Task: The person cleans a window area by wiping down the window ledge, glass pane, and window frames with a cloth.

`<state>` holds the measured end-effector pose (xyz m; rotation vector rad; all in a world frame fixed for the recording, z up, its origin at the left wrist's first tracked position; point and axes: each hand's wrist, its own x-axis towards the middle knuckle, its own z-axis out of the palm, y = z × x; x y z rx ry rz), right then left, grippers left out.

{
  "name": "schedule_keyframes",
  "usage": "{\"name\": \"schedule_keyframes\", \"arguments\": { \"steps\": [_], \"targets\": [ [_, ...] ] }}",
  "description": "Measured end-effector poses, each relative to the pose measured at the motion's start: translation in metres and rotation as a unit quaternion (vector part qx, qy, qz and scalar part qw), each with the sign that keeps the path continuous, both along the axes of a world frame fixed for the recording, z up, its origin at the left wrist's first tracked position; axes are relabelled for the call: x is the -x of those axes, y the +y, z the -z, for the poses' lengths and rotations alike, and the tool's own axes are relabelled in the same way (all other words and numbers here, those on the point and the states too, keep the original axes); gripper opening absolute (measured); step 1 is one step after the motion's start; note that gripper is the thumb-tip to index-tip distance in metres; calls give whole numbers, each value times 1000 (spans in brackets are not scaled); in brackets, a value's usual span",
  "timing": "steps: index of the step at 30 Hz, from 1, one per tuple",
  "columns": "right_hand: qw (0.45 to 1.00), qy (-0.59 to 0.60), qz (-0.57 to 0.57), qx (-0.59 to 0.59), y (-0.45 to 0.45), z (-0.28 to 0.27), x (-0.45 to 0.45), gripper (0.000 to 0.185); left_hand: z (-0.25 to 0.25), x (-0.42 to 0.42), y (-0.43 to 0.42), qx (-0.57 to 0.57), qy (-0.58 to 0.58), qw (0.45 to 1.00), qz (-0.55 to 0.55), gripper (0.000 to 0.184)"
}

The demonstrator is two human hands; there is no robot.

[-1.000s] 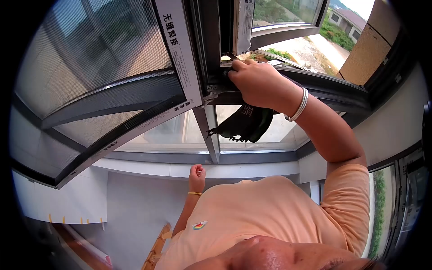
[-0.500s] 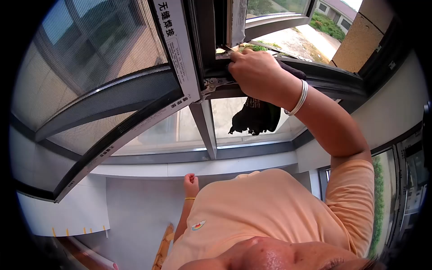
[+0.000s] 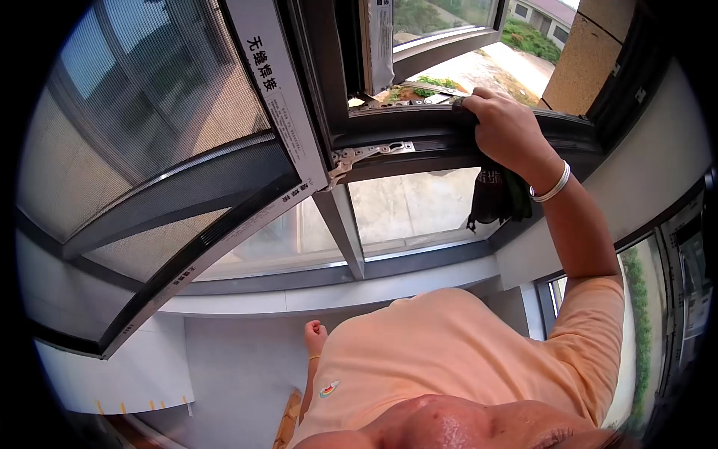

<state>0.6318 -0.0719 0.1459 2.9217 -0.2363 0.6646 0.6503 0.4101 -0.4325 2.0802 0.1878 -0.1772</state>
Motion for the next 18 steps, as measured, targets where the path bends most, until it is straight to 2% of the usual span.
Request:
{"name": "schedule_keyframes", "arguments": {
  "steps": [2, 4, 5, 6, 8, 9, 12, 13, 15, 18],
  "targets": [
    [983, -140, -121, 21, 29, 9, -30, 23, 2, -5, -3, -2, -4, 1000, 7, 21],
    [966, -123, -196, 112, 54, 33, -68, 31, -4, -3, -15, -5, -7, 1000, 14, 21],
    [980, -55, -156, 109, 69, 36, -74, 52, -15, -4, -26, 9, -24, 999, 43, 20],
    [981, -41, -145, 121, 69, 33, -74, 55, -28, -6, -35, 26, -40, 996, 72, 20],
    [979, -22, -171, 108, 50, 27, -64, 56, -5, -19, -41, 58, -14, 996, 63, 20],
    [974, -37, -171, 147, 36, 31, -61, 52, 10, -23, -37, 92, 15, 994, 55, 20],
    [980, -63, -138, 131, 6, 35, -41, 58, 31, -24, -18, 121, 18, 991, 45, 20],
    [976, -89, -146, 131, 6, 40, -41, 57, 22, -18, -16, 125, 18, 991, 49, 20],
    [974, -90, -174, 118, 17, 41, -58, 51, -9, 8, -25, -23, -14, 999, -31, 20],
    [963, -52, -242, 102, 59, 32, -84, 43, -6, 13, -35, -39, -14, 999, -30, 20]
  ]
}}
